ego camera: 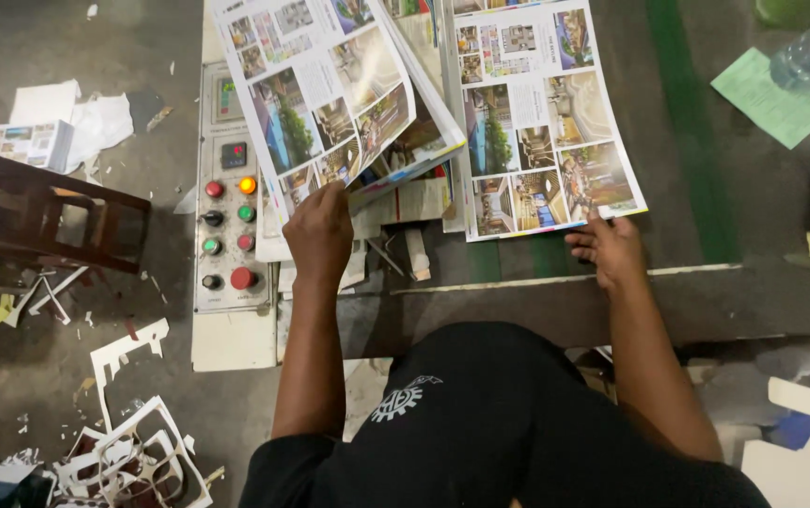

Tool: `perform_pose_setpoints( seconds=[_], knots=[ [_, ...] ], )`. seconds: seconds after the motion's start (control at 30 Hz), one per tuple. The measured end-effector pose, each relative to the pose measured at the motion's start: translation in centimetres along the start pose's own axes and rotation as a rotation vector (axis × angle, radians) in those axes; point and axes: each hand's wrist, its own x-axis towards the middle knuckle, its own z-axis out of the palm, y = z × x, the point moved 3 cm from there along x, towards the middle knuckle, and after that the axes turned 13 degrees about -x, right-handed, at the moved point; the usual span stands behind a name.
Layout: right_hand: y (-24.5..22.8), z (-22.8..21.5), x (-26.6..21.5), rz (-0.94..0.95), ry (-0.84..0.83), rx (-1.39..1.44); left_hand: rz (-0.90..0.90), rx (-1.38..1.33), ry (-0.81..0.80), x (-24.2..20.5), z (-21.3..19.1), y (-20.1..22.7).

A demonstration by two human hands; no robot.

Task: The person sorts through a stack of printed sheets featuring multiple images, flipping them one by one from a pile on the left to a pile on the right. The task is performed by hand on a workbench in a cluttered workshop environment.

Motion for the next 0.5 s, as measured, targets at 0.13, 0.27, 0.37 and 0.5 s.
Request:
perform_pose_setpoints(
  seconds=[0.13, 0.27, 0.37, 0.5],
  knots=[
    [0.3, -0.1, -0.4, 0.047, 0.038, 0.013, 0.119, -0.05, 0.102, -0.4, -0.7, 2.7],
    [-1.4, 3.0, -3.8, -0.052, -0.137, -0.106, 0.239, -0.249, 0.01, -1.7, 1.5, 6.3],
    [-4.0, 6.9, -6.7, -0.15, -0.377, -0.115, 0.251, -0.295, -0.117, -3.1, 4.4, 8.7],
    [-3.1, 9.6, -6.9, -0.089, -0.445, 0.098, 0.257, -0.248, -0.373, -4.3, 6.8, 11.5]
  ],
)
